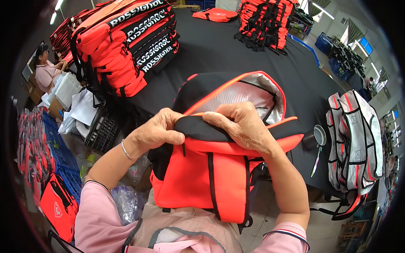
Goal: Inspecting and preparing backpacks at a production or sorting facility.
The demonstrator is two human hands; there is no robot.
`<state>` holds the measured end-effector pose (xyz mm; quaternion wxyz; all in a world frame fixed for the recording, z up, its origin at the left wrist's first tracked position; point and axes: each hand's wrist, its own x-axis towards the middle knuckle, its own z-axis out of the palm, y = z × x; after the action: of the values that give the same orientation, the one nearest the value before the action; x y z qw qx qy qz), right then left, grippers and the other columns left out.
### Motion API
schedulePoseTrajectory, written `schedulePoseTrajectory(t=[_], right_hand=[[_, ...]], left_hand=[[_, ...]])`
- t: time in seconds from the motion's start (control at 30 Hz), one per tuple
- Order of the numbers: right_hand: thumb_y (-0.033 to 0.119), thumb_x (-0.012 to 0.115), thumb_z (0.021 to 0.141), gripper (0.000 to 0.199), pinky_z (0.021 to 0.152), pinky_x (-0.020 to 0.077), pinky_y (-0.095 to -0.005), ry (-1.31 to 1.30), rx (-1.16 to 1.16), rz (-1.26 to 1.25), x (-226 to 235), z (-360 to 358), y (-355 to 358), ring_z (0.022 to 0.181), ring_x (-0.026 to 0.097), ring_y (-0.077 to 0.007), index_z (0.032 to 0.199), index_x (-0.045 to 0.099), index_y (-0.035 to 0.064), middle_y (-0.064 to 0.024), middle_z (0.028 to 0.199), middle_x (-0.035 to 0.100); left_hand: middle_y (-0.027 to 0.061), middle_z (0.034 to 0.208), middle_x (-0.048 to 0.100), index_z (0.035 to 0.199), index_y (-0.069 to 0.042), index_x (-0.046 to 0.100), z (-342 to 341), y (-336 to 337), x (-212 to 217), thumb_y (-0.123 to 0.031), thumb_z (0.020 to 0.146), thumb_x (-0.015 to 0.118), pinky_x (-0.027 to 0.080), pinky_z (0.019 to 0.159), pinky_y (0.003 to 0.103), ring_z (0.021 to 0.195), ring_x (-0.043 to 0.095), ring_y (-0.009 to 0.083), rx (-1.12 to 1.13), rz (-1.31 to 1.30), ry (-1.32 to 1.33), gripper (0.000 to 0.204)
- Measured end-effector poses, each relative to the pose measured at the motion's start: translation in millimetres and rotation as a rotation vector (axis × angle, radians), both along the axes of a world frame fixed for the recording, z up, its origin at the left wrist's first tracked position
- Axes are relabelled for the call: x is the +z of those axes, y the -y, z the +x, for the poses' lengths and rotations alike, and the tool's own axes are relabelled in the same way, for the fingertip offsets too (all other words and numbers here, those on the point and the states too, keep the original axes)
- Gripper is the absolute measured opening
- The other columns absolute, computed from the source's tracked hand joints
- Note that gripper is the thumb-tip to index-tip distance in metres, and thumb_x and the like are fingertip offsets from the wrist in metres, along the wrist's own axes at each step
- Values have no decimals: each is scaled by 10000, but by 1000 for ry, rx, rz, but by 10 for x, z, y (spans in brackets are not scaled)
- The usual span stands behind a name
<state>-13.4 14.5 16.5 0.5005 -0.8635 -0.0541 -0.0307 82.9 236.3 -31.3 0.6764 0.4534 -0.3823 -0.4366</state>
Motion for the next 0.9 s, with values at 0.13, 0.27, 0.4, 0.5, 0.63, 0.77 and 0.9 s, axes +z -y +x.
schedulePoseTrajectory(t=[0.13,0.27,0.4,0.5,0.63,0.77,0.9], right_hand=[[254,731,881,286,506,373,-237,32,62,-27,-164,135,169,585,454,-20,775,694,-10,39,601,562],[175,773,839,229,539,388,-227,65,-97,-6,-159,144,262,600,458,-29,941,627,31,36,609,496],[271,827,737,514,908,484,-359,308,-1,-152,-23,-53,449,1035,615,-230,1149,601,63,-80,1027,626],[351,824,720,495,925,473,-381,326,53,-424,-60,-146,495,1107,574,-281,1104,651,91,-93,1109,598],[392,772,767,422,811,496,-383,282,9,-612,-62,-179,594,902,620,-312,1043,680,86,-129,983,652],[463,768,734,568,802,498,-370,215,-186,-617,-57,-212,1256,858,647,-274,1050,658,4,-136,955,688],[371,786,763,467,758,494,-287,21,-253,-291,-21,-202,1609,803,591,-104,971,648,-24,-54,835,657]], left_hand=[[-45,864,668,991,20,695,-80,84,33,-139,890,714,494,724,195,756,576,17,-60,24,20,189],[-12,878,652,1061,21,624,42,93,82,-209,849,769,514,794,227,823,612,67,109,121,372,344],[96,1114,634,1245,-47,535,39,136,20,-223,657,902,516,894,313,981,632,189,580,-44,852,715],[91,988,655,1054,-23,630,29,195,17,-154,695,860,535,778,328,878,642,240,623,-175,1089,446],[117,789,630,917,-18,657,107,217,-57,-95,744,805,513,612,354,678,616,289,650,-186,1275,241],[48,608,455,807,-2,580,158,99,181,-144,903,687,345,489,277,550,405,92,845,37,984,202],[-47,754,570,852,-32,614,534,286,241,-234,1002,564,401,569,210,647,497,29,895,-103,322,256]])
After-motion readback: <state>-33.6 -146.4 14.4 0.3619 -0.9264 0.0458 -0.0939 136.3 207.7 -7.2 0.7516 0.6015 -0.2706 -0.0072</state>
